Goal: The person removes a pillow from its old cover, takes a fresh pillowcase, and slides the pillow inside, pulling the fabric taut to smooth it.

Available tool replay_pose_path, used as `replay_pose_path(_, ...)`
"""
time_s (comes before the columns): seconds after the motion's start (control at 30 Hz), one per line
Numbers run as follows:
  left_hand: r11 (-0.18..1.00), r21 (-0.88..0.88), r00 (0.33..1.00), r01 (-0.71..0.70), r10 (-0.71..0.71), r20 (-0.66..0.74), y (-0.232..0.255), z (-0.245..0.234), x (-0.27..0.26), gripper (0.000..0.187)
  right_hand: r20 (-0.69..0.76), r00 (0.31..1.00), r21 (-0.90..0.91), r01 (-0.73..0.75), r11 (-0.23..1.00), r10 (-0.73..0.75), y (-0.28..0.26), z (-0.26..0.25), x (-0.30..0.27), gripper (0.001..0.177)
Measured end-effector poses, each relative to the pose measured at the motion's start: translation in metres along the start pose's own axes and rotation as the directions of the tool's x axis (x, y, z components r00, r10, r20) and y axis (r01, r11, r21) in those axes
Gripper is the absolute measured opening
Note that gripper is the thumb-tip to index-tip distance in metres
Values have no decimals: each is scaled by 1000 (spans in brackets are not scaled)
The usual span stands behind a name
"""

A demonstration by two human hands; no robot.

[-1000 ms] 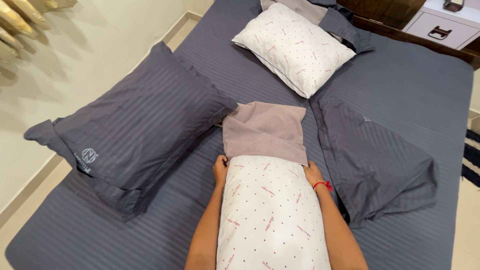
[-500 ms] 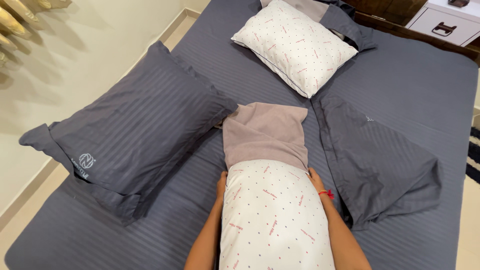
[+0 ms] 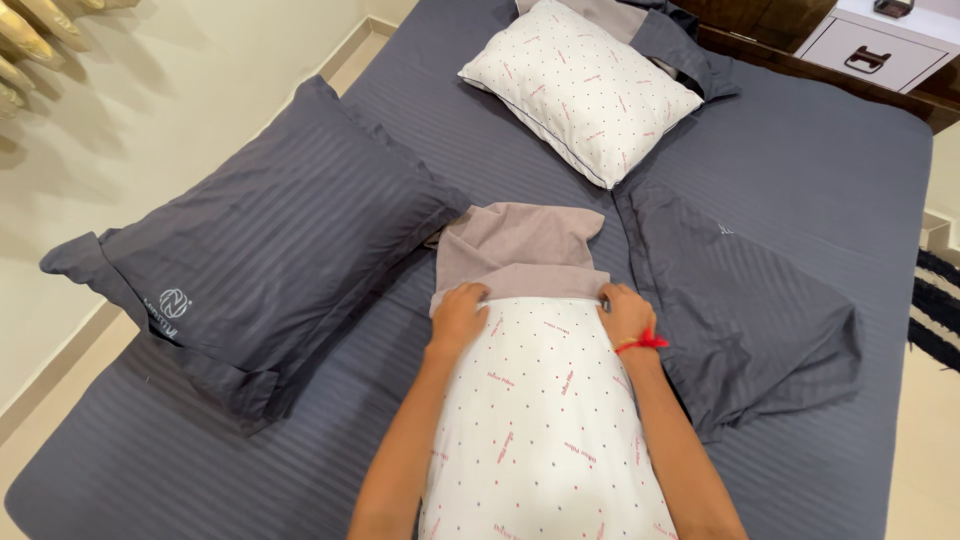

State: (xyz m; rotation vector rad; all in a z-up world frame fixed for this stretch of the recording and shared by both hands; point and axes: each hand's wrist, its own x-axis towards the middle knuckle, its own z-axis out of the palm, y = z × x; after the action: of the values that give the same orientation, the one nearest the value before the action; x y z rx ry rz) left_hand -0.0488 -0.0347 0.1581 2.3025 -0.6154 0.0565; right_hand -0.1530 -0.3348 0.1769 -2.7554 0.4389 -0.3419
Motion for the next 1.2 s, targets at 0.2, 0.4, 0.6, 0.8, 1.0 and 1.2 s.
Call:
replay_pose_path(0.2, 944, 331, 997, 17, -41, 66, 3, 68, 15, 15, 96, 981, 69, 163, 984, -169, -43, 23, -5, 27)
replay_pose_path(0.4, 856, 515, 990, -47, 108, -89, -9, 90, 12, 11, 156, 969, 5, 193, 981, -191, -38, 65, 5, 25)
replay_pose_path(0.6, 918, 379, 986, -115, 153, -71, 10, 51, -3, 21, 67, 970, -53, 236, 970, -233, -47, 58, 5, 31)
replay_pose_path(0.8, 902, 383, 955, 198, -90, -281, -18, 5, -26, 19, -175, 958, -206, 190, 960, -227, -13, 43, -20, 36)
replay_pose_path(1.0, 804, -13, 802, 594, -593, -72, -67, 25, -53, 32, 261, 907, 68, -359, 931, 331, 58, 79, -23, 40)
replay_pose_path(1.2, 866, -143, 865, 479, -494, -89, -106, 63, -55, 31, 335, 917, 350, -335, 875, 217, 66, 83, -32, 39)
